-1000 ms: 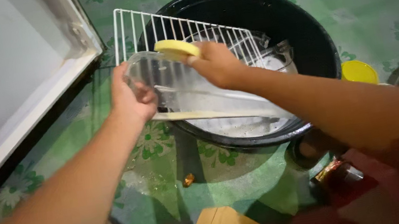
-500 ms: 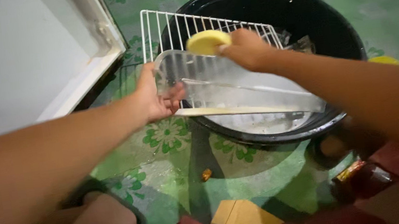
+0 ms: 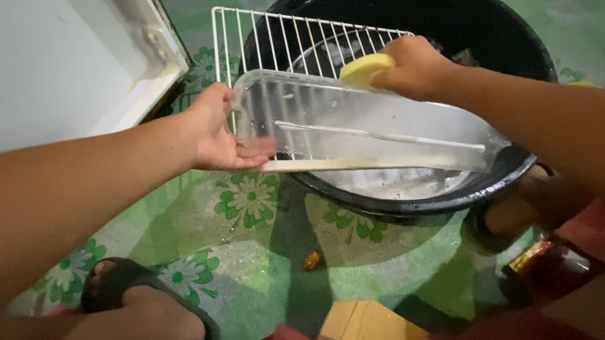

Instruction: The person scrubs a white wire rack and a clear plastic tray with a yellow sponge over a black basin. They repeatedly wipe both sides of the tray and the rack, occasionally lifting and repositioning the items to reach different areas.

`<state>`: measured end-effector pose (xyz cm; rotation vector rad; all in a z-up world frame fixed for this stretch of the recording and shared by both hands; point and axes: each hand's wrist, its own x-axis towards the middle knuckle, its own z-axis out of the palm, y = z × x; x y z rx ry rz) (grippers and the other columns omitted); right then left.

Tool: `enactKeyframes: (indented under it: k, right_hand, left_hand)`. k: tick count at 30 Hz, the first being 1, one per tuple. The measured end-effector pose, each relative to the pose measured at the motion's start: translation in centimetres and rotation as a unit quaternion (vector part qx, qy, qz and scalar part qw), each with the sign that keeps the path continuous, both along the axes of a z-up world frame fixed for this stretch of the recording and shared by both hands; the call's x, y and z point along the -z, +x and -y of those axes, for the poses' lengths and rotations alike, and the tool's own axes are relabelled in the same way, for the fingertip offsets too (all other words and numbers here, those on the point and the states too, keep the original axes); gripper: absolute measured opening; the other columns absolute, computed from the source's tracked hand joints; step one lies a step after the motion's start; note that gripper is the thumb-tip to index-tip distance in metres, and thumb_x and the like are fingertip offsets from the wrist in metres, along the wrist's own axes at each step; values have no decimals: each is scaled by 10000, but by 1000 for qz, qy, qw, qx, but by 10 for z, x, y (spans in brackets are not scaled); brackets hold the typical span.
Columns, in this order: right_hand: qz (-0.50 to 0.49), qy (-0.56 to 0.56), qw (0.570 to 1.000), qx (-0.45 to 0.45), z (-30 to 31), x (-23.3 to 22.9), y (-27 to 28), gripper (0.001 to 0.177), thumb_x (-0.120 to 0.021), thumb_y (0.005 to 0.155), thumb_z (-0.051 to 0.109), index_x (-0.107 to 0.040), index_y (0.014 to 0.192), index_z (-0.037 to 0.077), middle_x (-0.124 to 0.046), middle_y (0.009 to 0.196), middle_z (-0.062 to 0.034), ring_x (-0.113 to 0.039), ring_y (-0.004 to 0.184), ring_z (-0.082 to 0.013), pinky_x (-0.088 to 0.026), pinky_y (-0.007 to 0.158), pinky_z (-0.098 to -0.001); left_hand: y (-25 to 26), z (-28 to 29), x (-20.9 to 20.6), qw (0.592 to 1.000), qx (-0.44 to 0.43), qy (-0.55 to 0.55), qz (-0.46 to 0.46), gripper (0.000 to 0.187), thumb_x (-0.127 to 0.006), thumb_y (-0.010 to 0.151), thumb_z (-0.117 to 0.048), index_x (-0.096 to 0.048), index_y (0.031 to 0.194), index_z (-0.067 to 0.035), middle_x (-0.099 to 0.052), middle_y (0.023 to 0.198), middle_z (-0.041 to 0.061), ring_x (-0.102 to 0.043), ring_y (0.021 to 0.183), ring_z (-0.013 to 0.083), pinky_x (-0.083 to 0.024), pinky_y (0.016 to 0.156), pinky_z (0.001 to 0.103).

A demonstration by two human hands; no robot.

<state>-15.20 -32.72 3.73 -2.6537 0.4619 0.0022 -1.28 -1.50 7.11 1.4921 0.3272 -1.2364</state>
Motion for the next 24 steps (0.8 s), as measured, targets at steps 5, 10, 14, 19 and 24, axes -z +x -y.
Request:
enactKeyframes:
  k: [5, 10, 14, 19, 24]
  right_hand:
    - [45, 111, 992, -36, -19, -11, -4, 384, -612, 852, 203, -700, 1179, 21, -703, 939, -163, -654, 835, -250, -512, 763, -381]
    - [48, 152, 986, -41, -37, -10, -6, 449, -505, 928, 177, -544, 1348, 21, -655, 1006, -192, -629, 895, -274, -508, 793, -407]
    - [134, 150, 977, -70, -42, -8, 5, 442, -526, 942, 184, -527, 1334, -20, -638, 1083, -176, -621, 975, -263, -494, 856, -418]
    - [140, 150, 977, -55, -64, -12, 20, 348, -508, 912, 182, -599, 1196, 4, -676, 1009, -176, -653, 938, -283, -504, 842, -423]
    - [42, 121, 991, 33, -81, -26, 26, 332, -495, 930, 239, -583, 1196, 61, -671, 991, -178, -660, 870, -367, -540, 761, -465]
  left_hand:
    - [-1, 0, 9, 999, -11, -52, -4, 697, -435, 902, -528, -249, 1562, -396, -563, 1367, 314, -615, 1266, 451, -399, 1136, 575]
    - [8, 8, 25, 996, -77, -49, -18, 850, -632, 859, -614, -341, 1539, -196, -604, 1233, 290, -654, 1129, 427, -483, 1046, 601]
    - [15, 24, 33, 989, -137, -44, -11, 731, -689, 799, -592, -513, 1410, -232, -594, 1033, 188, -638, 949, 337, -558, 923, 581]
    - [10, 22, 32, 985, -169, -41, -20, 632, -706, 802, -560, -570, 1313, -216, -598, 985, 157, -656, 905, 322, -572, 884, 589]
    - [-1, 26, 10, 986, -159, 42, 2, 738, -709, 825, -581, -464, 1426, -231, -576, 1147, 186, -649, 1069, 372, -580, 955, 581]
